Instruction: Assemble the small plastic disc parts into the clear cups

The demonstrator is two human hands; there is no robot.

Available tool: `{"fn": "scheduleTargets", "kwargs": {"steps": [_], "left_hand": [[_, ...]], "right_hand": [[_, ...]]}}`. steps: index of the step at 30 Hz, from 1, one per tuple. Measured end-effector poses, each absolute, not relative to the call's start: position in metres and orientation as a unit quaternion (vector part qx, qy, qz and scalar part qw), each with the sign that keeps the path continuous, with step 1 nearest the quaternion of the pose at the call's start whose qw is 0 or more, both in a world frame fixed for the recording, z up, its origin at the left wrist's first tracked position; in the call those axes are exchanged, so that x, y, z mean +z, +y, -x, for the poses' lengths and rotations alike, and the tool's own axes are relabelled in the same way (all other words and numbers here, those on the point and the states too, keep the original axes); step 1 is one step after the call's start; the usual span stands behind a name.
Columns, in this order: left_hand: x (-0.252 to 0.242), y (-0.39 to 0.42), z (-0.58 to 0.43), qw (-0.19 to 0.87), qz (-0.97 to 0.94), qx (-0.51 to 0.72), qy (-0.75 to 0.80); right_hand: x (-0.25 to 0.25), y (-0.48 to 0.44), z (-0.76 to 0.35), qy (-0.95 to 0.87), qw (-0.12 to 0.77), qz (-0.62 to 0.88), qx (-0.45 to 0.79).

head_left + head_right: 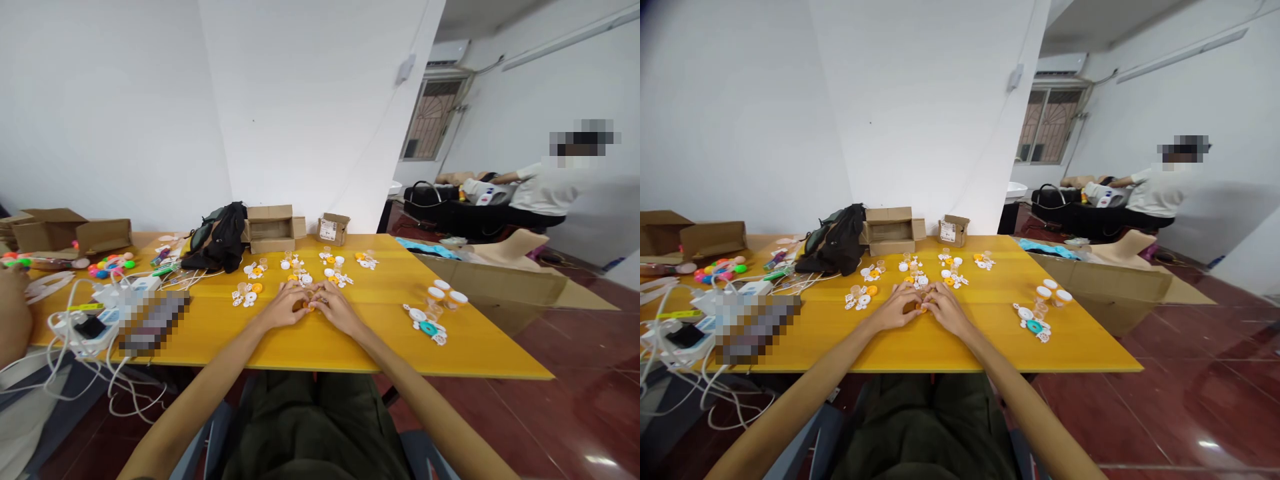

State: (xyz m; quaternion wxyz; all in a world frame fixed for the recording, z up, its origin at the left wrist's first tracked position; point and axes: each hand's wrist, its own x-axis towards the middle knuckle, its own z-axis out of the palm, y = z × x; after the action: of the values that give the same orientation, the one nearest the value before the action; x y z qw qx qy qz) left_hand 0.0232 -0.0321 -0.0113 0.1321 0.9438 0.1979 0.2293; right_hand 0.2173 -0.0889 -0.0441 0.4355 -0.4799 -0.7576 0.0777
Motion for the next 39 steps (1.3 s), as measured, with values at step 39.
{"fn": "scheduleTargets", "kwargs": {"steps": [39], "left_hand": [[-0.011,-0.031,-0.023,0.153,-0.942,0.229,0.192]], "right_hand": [[-0.040,-0.099,-0.213,-0.779,0.402,0.481,-0.011]]}}
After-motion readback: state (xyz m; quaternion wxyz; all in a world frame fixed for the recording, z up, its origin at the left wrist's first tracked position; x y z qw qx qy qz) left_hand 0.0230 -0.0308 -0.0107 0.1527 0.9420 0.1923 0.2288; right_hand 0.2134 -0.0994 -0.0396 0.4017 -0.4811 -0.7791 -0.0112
